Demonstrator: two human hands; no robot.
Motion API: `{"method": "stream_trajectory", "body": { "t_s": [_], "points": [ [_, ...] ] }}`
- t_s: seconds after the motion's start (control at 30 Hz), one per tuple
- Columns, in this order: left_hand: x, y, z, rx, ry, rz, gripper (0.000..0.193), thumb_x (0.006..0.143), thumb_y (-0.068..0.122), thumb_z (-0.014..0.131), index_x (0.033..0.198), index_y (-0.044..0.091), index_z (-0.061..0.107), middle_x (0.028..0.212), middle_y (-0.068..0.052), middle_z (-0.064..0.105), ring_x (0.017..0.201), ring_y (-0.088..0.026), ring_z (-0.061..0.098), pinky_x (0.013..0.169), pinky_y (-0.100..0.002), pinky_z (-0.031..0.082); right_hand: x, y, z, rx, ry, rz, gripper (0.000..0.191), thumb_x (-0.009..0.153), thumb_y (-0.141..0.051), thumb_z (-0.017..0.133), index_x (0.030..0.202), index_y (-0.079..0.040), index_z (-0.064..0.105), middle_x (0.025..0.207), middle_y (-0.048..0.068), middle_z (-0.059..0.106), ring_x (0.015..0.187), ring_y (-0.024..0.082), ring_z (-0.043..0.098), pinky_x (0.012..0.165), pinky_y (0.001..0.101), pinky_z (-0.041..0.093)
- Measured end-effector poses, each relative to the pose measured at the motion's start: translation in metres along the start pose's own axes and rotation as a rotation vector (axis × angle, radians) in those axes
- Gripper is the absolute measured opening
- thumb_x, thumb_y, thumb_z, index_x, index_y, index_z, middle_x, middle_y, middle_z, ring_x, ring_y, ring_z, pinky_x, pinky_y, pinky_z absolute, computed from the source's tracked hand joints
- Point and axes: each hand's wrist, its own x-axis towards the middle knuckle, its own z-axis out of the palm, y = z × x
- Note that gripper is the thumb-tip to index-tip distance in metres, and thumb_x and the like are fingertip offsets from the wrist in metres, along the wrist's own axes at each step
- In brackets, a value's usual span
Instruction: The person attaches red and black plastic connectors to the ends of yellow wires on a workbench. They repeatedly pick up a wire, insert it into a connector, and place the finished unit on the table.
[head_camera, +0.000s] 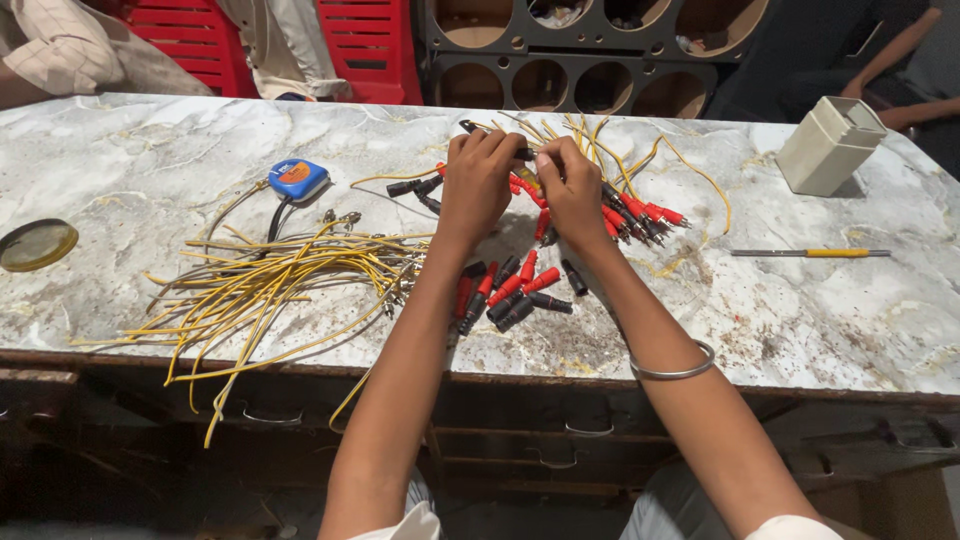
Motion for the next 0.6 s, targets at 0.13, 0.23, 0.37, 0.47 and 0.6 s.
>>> {"method": "stream_trajectory", "body": {
  "t_s": [0.13,0.23,0.37,0.47,0.6],
  "points": [
    [0.001,0.001,-0.001,0.017,-0.015,0.016,0.015,0.089,0.006,0.07,0.103,0.01,0.066,0.095,-0.003,0.067,0.095,-0.025,0.062,0.089,-0.042,0.042,0.0,-0.001,0.001,-0.04,-0.013,0.149,0.03,0.112,-0.021,0.051,0.093,0.0,0.06,0.067,0.004,0.056,0.057,0.009,0.054,0.054,0.0278,0.047],
    [0.001,0.001,-0.003,0.031,-0.017,0.016,0.016,0.088,0.006,0.07,0.103,0.01,0.066,0.094,-0.002,0.067,0.095,-0.024,0.062,0.089,-0.043,0.042,0.0,-0.008,0.001,-0.003,-0.007,0.143,0.027,0.111,-0.021,0.048,0.096,-0.002,0.06,0.07,0.002,0.058,0.058,0.007,0.055,0.053,0.0265,0.047],
    [0.002,0.002,-0.004,0.043,-0.003,0.0,0.015,0.088,0.007,0.071,0.102,0.012,0.066,0.095,-0.002,0.067,0.097,-0.023,0.062,0.09,-0.042,0.041,-0.001,-0.014,0.0,-0.001,-0.003,-0.019,0.016,0.103,-0.015,0.05,0.105,-0.002,0.058,0.077,0.002,0.062,0.06,0.007,0.058,0.055,0.025,0.049],
    [0.002,0.003,-0.004,0.051,-0.016,-0.001,0.017,0.088,0.006,0.071,0.102,0.012,0.066,0.096,-0.001,0.068,0.098,-0.023,0.062,0.09,-0.043,0.041,-0.001,-0.01,-0.001,-0.016,-0.015,-0.015,0.018,0.107,-0.017,0.049,0.101,-0.002,0.057,0.075,0.003,0.06,0.06,0.007,0.057,0.056,0.0253,0.048],
    [0.002,0.003,-0.002,0.048,-0.046,0.009,0.018,0.087,0.006,0.071,0.103,0.012,0.066,0.094,-0.001,0.068,0.096,-0.023,0.062,0.09,-0.045,0.04,0.001,-0.001,0.0,-0.081,-0.017,0.124,0.03,0.112,-0.022,0.049,0.093,-0.002,0.06,0.066,0.005,0.057,0.055,0.009,0.054,0.052,0.0273,0.045]
  ]
}}
